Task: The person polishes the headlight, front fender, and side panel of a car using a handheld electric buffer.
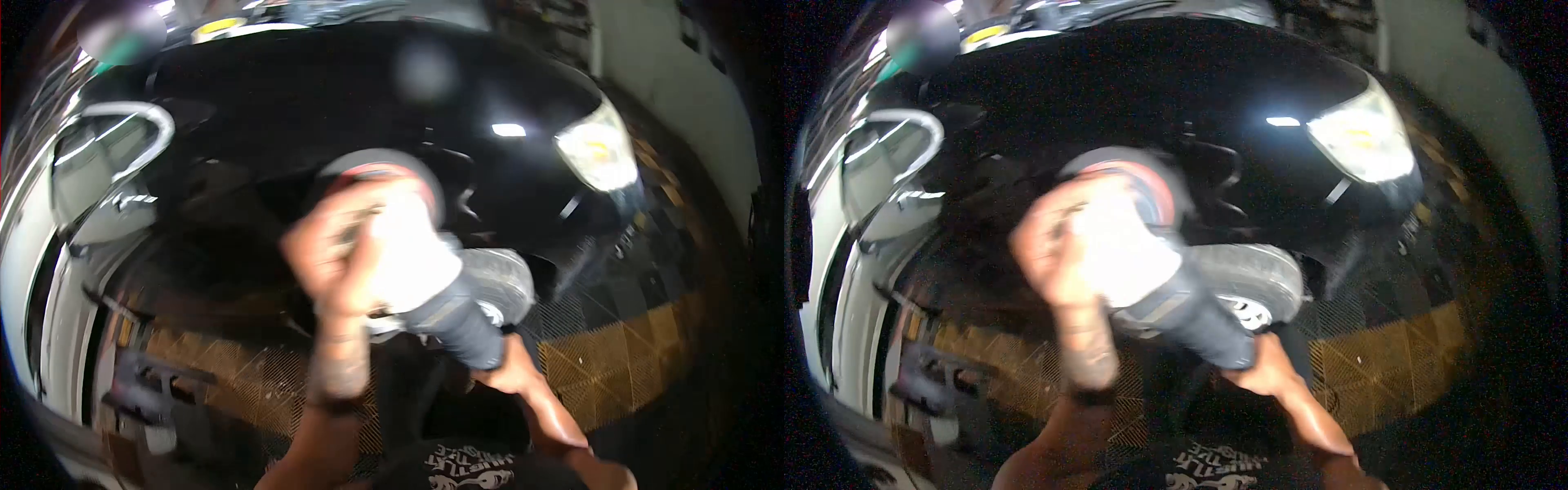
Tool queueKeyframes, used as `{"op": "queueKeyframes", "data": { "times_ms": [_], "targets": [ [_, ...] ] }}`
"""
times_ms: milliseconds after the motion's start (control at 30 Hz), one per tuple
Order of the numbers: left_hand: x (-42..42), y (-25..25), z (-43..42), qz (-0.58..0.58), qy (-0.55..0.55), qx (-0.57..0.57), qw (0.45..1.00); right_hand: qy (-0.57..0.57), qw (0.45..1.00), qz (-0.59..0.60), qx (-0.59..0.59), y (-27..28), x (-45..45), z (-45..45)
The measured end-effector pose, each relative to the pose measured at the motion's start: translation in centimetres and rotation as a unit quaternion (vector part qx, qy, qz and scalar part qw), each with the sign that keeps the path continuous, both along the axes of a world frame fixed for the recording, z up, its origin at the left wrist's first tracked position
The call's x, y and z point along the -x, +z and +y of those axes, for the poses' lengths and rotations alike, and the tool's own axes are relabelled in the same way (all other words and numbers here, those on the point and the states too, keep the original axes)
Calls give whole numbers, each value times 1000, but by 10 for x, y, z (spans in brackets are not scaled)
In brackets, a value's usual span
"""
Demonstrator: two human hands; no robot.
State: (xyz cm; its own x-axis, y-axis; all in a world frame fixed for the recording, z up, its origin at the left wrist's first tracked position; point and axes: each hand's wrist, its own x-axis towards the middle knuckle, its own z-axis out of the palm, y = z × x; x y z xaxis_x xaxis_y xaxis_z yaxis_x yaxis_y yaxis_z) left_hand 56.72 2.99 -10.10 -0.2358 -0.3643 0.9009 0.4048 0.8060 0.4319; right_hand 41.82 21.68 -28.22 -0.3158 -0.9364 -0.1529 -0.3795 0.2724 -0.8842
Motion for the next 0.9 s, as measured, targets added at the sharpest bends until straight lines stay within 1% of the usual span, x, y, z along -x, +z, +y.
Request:
{"op": "queueKeyframes", "data": {
  "times_ms": [33, 67, 100, 133, 167, 200, 233, 267, 300, 333, 367, 400, 467, 500, 533, 567, 600, 633, 667, 767, 800, 833, 867, 900],
  "targets": [
    [18, -1, -2, 6, -51, 9, 999, -36, 999, -13, 16, 9, 0, 8],
    [32, 4, 9, -23, -85, -41, 995, -77, 996, -26, 44, -7, 2, 15],
    [49, 9, 13, -21, -102, -17, 994, -117, 990, -39, 73, -23, 5, 22],
    [62, 16, 20, -23, -86, 1, 996, -167, 978, -53, 112, -60, 11, 31],
    [72, 24, 22, -11, -65, 39, 997, -151, 980, -63, 109, -76, 21, 33],
    [81, 29, 19, 33, -59, 97, 993, -135, 983, -72, 106, -90, 29, 30],
    [79, 31, 22, -15, -112, 3, 994, -159, 977, -46, 136, -114, 34, 33],
    [79, 35, 18, 4, -115, 18, 993, -177, 976, -50, 114, -99, 26, 21],
    [72, 39, 12, 16, -77, 62, 995, -195, 975, -55, 91, -81, 17, 11],
    [65, 41, 7, 39, -74, 49, 995, -157, 983, -11, 90, -65, 12, 2],
    [47, 48, -4, 7, -24, 88, 996, -120, 988, 34, 91, -48, 8, -6],
    [38, 46, -19, 37, -48, 68, 996, -54, 970, 151, 180, -75, 20, -24],
    [5, 56, -37, 30, -30, 62, 997, 37, 985, 68, 156, -33, 8, -51],
    [-10, 61, -49, 15, -1, 61, 998, 62, 982, 59, 167, -14, 1, -63],
    [-30, 70, -59, 2, 23, 63, 998, 117, 977, 53, 170, 9, -9, -73],
    [-47, 76, -62, 17, -42, -2, 999, 166, 970, 48, 172, 37, -19, -80],
    [-61, 82, -68, 5, -32, -43, 999, 284, 953, -65, 87, 81, -37, -77],
    [-74, 88, -72, -6, -23, -84, 996, 245, 968, -17, 42, 85, -43, -79],
    [-85, 95, -81, -12, 49, -69, 996, 248, 967, -20, 50, 87, -47, -80],
    [-97, 108, -92, -31, 104, 23, 994, 165, 969, 68, 171, 85, -51, -76],
    [-90, 112, -88, -34, 98, 23, 994, 131, 965, 100, 205, 83, -50, -71],
    [-82, 114, -86, -29, 72, -11, 997, 123, 966, 99, 203, 84, -45, -75],
    [-73, 113, -85, -23, 40, -50, 998, 159, 967, 28, 198, 85, -43, -76],
    [-60, 117, -88, -27, 48, -35, 998, 182, 965, -43, 184, 83, -40, -74]
  ]
}}
